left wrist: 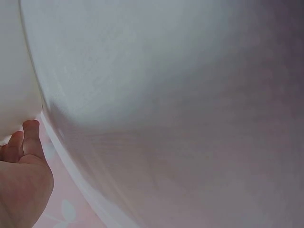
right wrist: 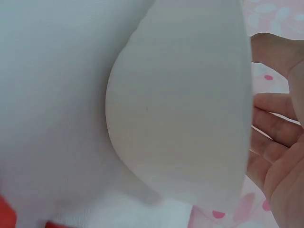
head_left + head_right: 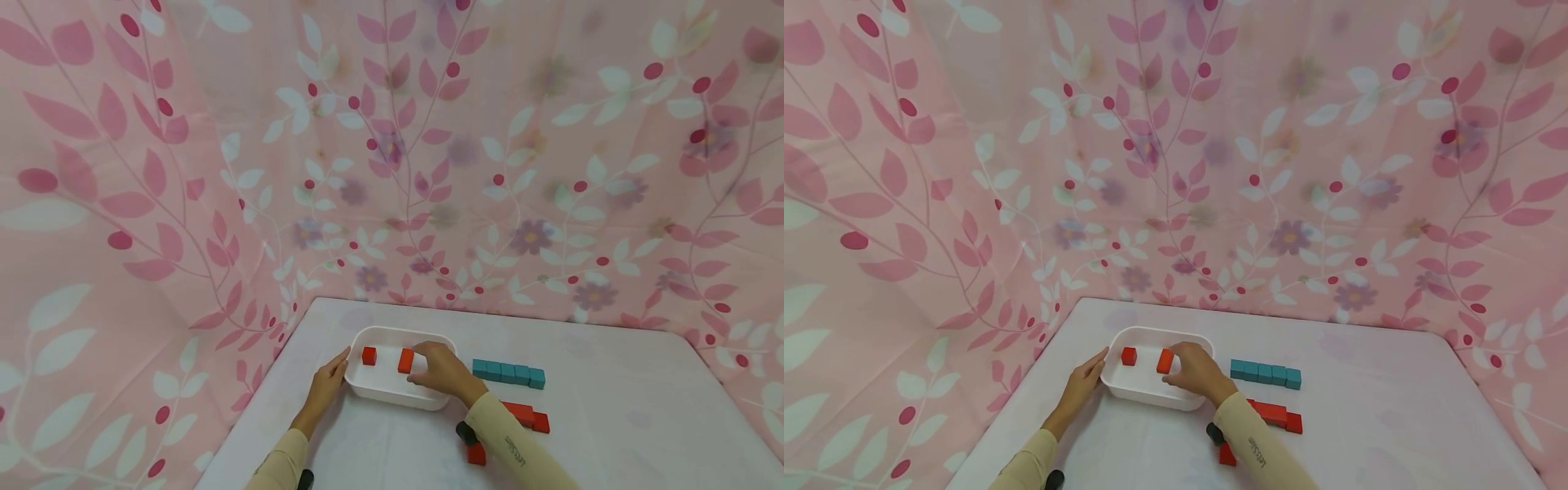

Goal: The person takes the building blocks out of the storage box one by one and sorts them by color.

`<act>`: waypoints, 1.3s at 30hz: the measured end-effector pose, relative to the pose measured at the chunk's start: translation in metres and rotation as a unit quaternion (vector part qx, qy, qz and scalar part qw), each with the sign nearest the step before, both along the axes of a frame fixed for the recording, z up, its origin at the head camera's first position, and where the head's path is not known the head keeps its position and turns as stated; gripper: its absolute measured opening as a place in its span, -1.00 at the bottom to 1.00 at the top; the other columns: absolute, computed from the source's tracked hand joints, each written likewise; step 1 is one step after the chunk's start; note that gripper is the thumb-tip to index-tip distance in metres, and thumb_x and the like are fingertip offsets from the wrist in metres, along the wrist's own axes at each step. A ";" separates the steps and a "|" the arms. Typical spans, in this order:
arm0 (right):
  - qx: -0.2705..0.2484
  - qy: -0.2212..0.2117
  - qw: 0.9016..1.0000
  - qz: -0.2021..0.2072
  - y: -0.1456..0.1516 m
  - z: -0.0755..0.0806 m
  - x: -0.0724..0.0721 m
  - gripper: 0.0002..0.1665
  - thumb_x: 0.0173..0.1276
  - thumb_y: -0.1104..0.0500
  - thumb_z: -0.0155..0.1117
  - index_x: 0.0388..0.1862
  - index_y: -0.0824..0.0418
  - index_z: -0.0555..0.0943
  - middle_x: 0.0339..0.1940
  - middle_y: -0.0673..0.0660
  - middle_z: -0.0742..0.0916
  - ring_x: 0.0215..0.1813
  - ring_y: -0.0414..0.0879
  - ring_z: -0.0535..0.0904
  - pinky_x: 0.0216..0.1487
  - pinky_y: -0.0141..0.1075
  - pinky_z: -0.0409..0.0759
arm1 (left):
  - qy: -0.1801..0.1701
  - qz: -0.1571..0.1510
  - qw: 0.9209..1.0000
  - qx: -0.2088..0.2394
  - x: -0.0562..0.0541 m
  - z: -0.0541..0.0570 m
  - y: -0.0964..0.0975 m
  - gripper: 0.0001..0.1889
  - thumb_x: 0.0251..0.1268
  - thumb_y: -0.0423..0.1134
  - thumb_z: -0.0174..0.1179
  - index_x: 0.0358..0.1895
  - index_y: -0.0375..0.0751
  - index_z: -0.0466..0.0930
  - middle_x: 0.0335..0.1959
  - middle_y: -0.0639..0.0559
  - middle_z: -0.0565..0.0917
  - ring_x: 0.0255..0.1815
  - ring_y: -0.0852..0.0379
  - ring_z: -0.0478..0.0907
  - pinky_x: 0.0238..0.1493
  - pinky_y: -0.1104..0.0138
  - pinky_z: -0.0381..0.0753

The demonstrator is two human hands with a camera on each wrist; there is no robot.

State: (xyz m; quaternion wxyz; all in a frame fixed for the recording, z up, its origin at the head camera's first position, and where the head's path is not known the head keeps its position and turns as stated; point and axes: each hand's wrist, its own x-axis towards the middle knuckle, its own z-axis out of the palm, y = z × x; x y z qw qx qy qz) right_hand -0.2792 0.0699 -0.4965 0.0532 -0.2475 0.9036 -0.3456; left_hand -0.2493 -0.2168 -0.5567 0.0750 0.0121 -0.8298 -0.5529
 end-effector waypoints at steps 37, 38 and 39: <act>0.020 -0.026 0.998 -0.050 -0.034 -0.049 -0.040 -0.33 0.04 0.12 0.60 0.17 0.20 0.61 -0.19 -0.06 0.57 -0.15 -0.12 0.46 0.18 -0.21 0.58 | -0.004 -0.012 1.000 0.010 0.000 -0.001 -0.001 -0.56 0.53 -0.25 0.00 0.41 -0.12 0.37 0.39 -0.17 0.37 0.38 -0.15 0.33 0.16 0.12 0.51; 0.019 -0.025 0.998 -0.051 -0.034 -0.049 -0.040 -0.33 0.04 0.12 0.60 0.16 0.21 0.61 -0.19 -0.06 0.58 -0.16 -0.12 0.47 0.17 -0.21 0.58 | -0.004 -0.013 1.000 0.008 -0.001 -0.001 -0.001 -0.56 0.54 -0.25 -0.01 0.41 -0.12 0.37 0.39 -0.17 0.36 0.38 -0.16 0.32 0.17 0.12 0.52; 0.016 -0.024 0.998 -0.049 -0.034 -0.048 -0.041 -0.34 0.04 0.12 0.60 0.15 0.22 0.61 -0.21 -0.05 0.59 -0.17 -0.12 0.47 0.15 -0.22 0.59 | -0.003 -0.013 1.000 0.008 0.000 -0.001 -0.001 -0.56 0.54 -0.25 -0.01 0.41 -0.13 0.37 0.39 -0.18 0.36 0.38 -0.16 0.32 0.17 0.11 0.51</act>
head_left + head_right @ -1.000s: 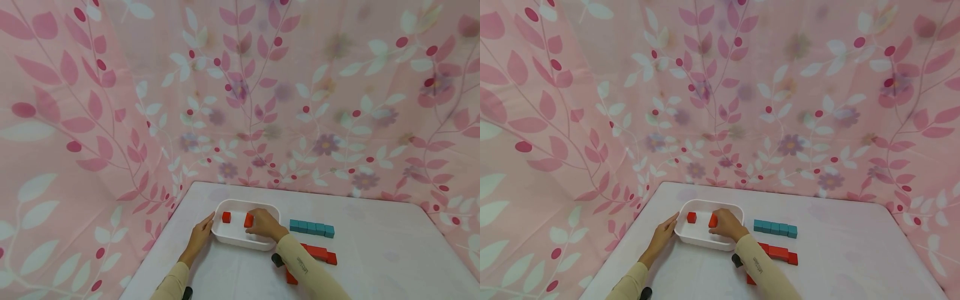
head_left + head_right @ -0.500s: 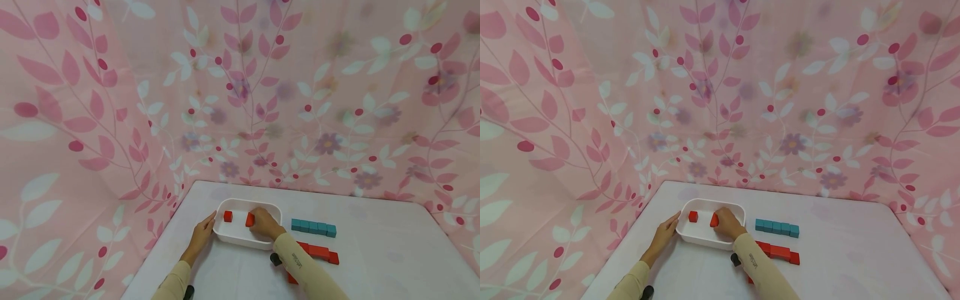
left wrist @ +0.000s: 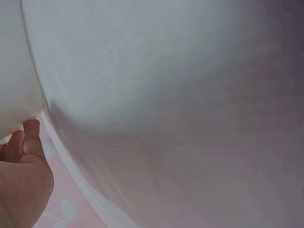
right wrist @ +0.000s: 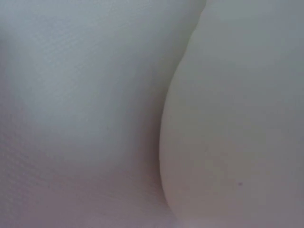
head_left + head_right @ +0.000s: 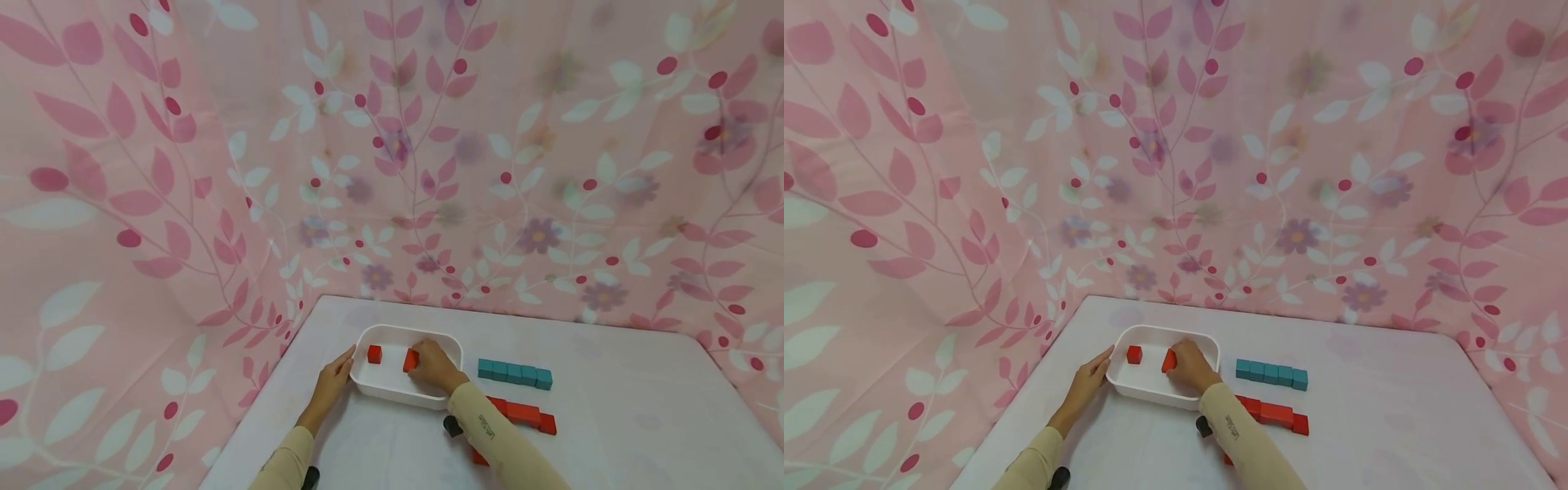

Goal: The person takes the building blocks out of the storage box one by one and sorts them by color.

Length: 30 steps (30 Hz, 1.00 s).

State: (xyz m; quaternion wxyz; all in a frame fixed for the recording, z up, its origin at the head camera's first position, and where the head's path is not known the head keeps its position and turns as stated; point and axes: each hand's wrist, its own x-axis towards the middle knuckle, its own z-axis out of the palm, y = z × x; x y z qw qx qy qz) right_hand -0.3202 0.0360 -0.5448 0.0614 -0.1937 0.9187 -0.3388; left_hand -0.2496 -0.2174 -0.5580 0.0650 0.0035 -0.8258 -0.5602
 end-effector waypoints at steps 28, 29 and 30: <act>-0.043 0.091 0.992 0.071 0.054 0.053 0.039 -0.34 0.08 0.06 0.57 0.15 0.24 0.60 0.07 0.08 0.64 0.04 0.10 0.58 -0.02 -0.19 0.70 | 0.011 0.023 0.999 -0.035 -0.001 0.001 0.002 -0.59 0.52 -0.24 0.02 0.36 -0.10 0.44 0.34 -0.15 0.44 0.33 -0.11 0.39 0.16 0.10 0.54; -0.044 0.093 0.992 0.072 0.057 0.055 0.042 -0.34 0.08 0.06 0.57 0.15 0.24 0.60 0.08 0.08 0.64 0.04 0.09 0.58 -0.03 -0.20 0.70 | 0.007 0.025 0.999 -0.035 0.000 0.001 0.002 -0.59 0.52 -0.23 0.02 0.36 -0.09 0.44 0.34 -0.14 0.44 0.33 -0.10 0.39 0.17 0.09 0.53; -0.044 0.098 0.992 0.073 0.060 0.057 0.046 -0.33 0.08 0.05 0.57 0.15 0.24 0.60 0.08 0.08 0.64 0.04 0.09 0.59 -0.04 -0.20 0.70 | 0.005 0.026 0.999 -0.035 0.000 0.001 0.002 -0.60 0.52 -0.23 0.02 0.36 -0.09 0.44 0.34 -0.13 0.44 0.34 -0.10 0.39 0.17 0.08 0.53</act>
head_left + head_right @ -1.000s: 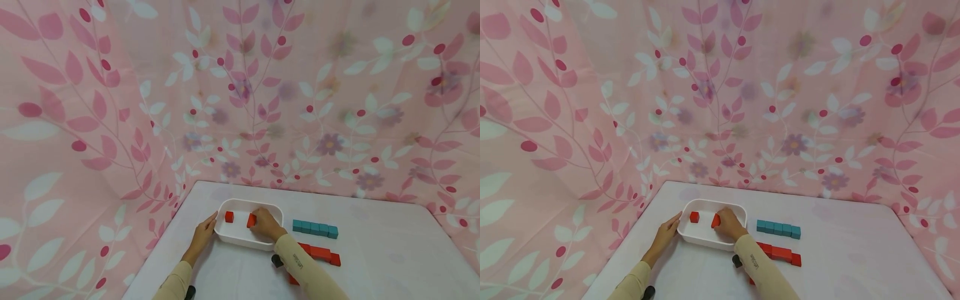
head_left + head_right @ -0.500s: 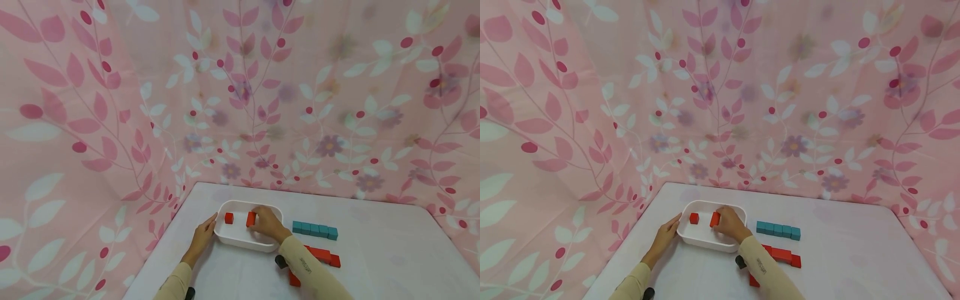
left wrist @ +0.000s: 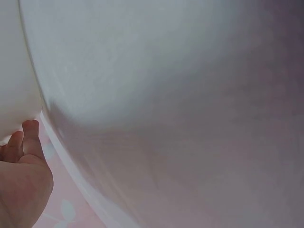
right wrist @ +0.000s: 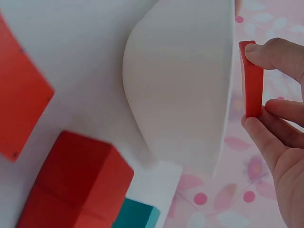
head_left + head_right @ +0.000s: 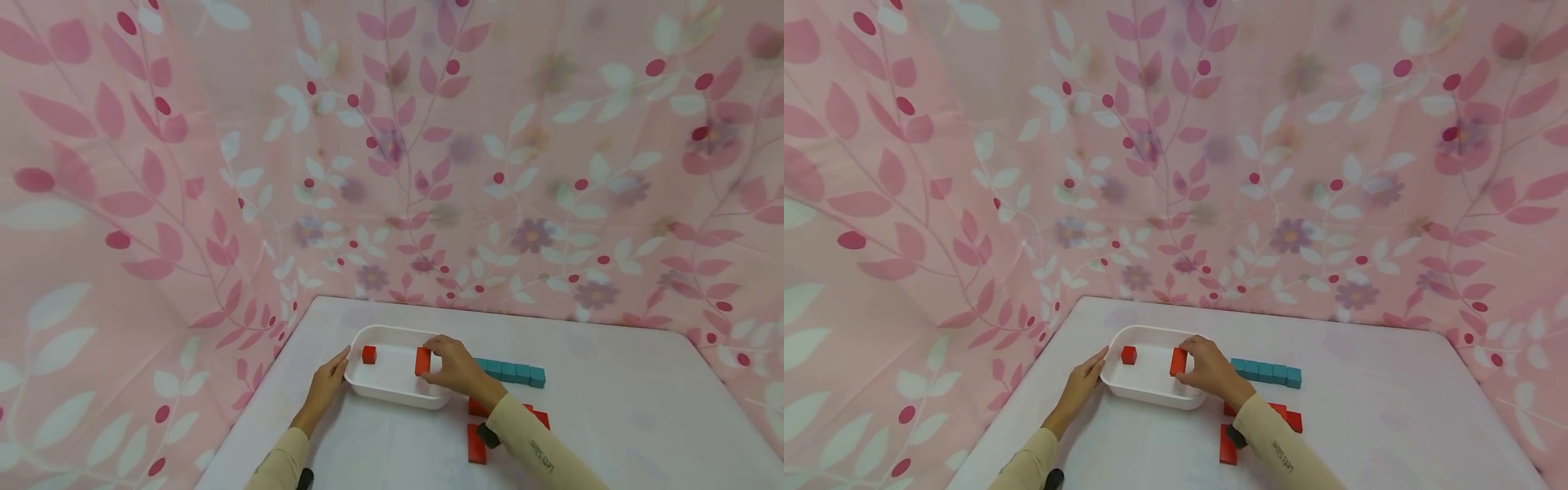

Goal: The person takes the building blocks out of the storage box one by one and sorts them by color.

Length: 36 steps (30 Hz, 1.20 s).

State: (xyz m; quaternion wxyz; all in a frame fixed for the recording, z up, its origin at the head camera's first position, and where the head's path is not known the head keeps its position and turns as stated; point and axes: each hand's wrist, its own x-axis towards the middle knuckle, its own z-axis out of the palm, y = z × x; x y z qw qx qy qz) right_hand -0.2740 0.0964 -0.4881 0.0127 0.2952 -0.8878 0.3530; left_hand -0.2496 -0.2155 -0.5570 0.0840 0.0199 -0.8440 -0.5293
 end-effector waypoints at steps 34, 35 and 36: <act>0.021 -0.080 0.994 -0.065 0.121 -0.021 0.095 -0.30 -0.05 -0.01 0.63 0.10 0.19 0.66 0.01 -0.01 0.69 0.01 -0.05 0.59 -0.07 -0.18 0.71 | -0.014 -0.007 1.000 0.005 -0.001 0.001 -0.002 -0.57 0.54 -0.19 -0.01 0.40 -0.09 0.39 0.38 -0.13 0.40 0.38 -0.14 0.33 0.22 0.06 0.47; 0.023 -0.083 0.994 -0.065 0.122 -0.024 0.097 -0.29 -0.05 -0.03 0.63 0.10 0.20 0.66 0.01 0.01 0.70 0.01 -0.03 0.59 -0.07 -0.16 0.71 | -0.018 -0.006 1.000 0.005 -0.001 0.000 -0.002 -0.57 0.54 -0.19 -0.01 0.40 -0.08 0.39 0.38 -0.12 0.39 0.38 -0.14 0.33 0.22 0.06 0.47; 0.023 -0.086 0.994 -0.064 0.122 -0.028 0.099 -0.28 -0.05 -0.04 0.63 0.10 0.22 0.66 0.01 0.03 0.70 0.02 -0.02 0.59 -0.08 -0.14 0.71 | -0.018 -0.007 1.000 0.001 -0.001 -0.002 -0.002 -0.57 0.55 -0.19 -0.02 0.40 -0.08 0.39 0.38 -0.14 0.39 0.38 -0.15 0.33 0.21 0.06 0.48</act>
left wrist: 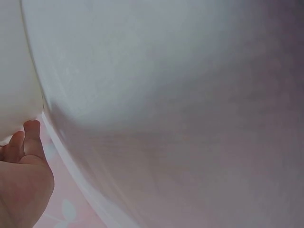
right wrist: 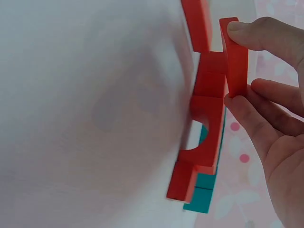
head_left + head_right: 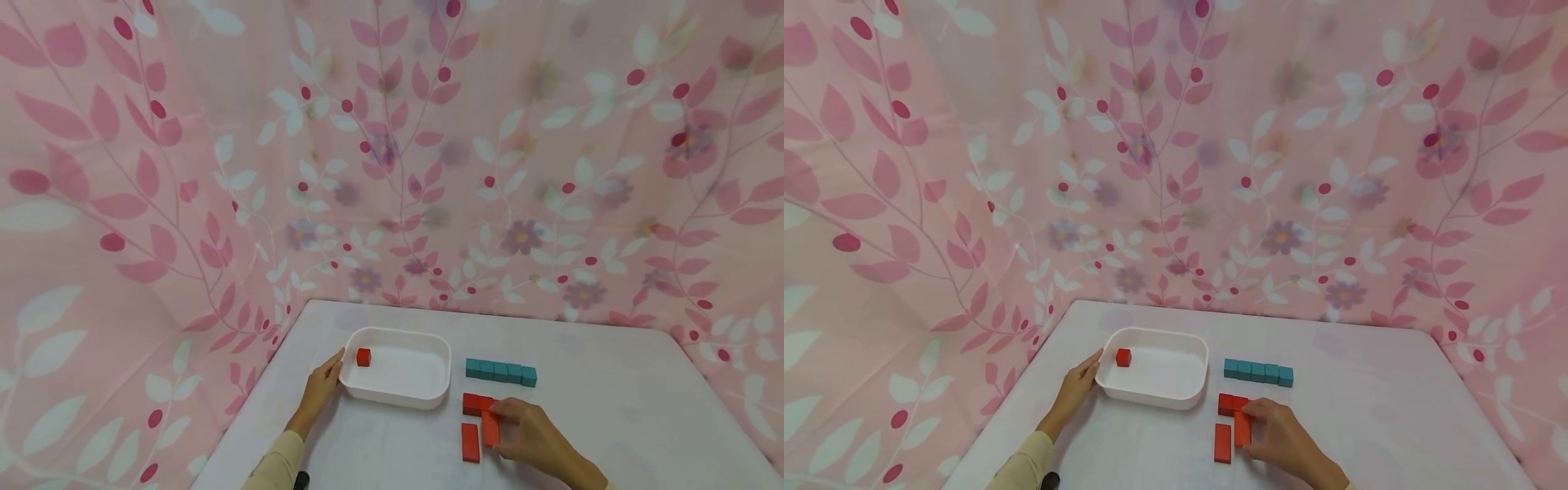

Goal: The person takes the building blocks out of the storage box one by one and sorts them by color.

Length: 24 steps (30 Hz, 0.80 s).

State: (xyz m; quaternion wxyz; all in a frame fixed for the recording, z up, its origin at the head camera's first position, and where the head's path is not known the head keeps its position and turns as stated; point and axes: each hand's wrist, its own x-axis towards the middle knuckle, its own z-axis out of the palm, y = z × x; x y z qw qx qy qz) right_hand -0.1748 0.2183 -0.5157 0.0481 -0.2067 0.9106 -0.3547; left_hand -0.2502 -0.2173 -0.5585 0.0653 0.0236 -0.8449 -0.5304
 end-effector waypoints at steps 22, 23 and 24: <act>0.011 -0.047 0.999 -0.014 -0.004 -0.023 0.009 -0.27 -0.04 -0.16 0.59 0.10 0.12 0.65 0.04 0.01 0.69 0.08 0.03 0.55 -0.02 0.01 0.68 | 0.012 0.002 1.000 0.011 0.000 -0.001 0.000 -0.58 0.54 -0.23 -0.01 0.39 -0.13 0.41 0.36 -0.16 0.41 0.35 -0.14 0.36 0.18 0.08 0.52; 0.012 -0.044 0.999 -0.014 -0.004 -0.024 0.009 -0.27 -0.04 -0.16 0.59 0.10 0.12 0.65 0.03 0.00 0.69 0.08 0.03 0.55 -0.03 0.01 0.68 | 0.012 0.002 1.000 0.012 0.000 -0.001 0.000 -0.58 0.54 -0.23 -0.01 0.39 -0.12 0.40 0.36 -0.16 0.41 0.35 -0.14 0.36 0.18 0.08 0.52; 0.014 -0.044 0.999 -0.015 -0.005 -0.024 0.008 -0.27 -0.04 -0.15 0.59 0.11 0.11 0.65 0.03 0.00 0.69 0.08 0.03 0.55 -0.03 0.01 0.68 | 0.011 0.003 1.000 0.014 0.000 -0.001 0.000 -0.58 0.54 -0.22 -0.01 0.39 -0.12 0.40 0.37 -0.15 0.41 0.36 -0.14 0.36 0.18 0.09 0.51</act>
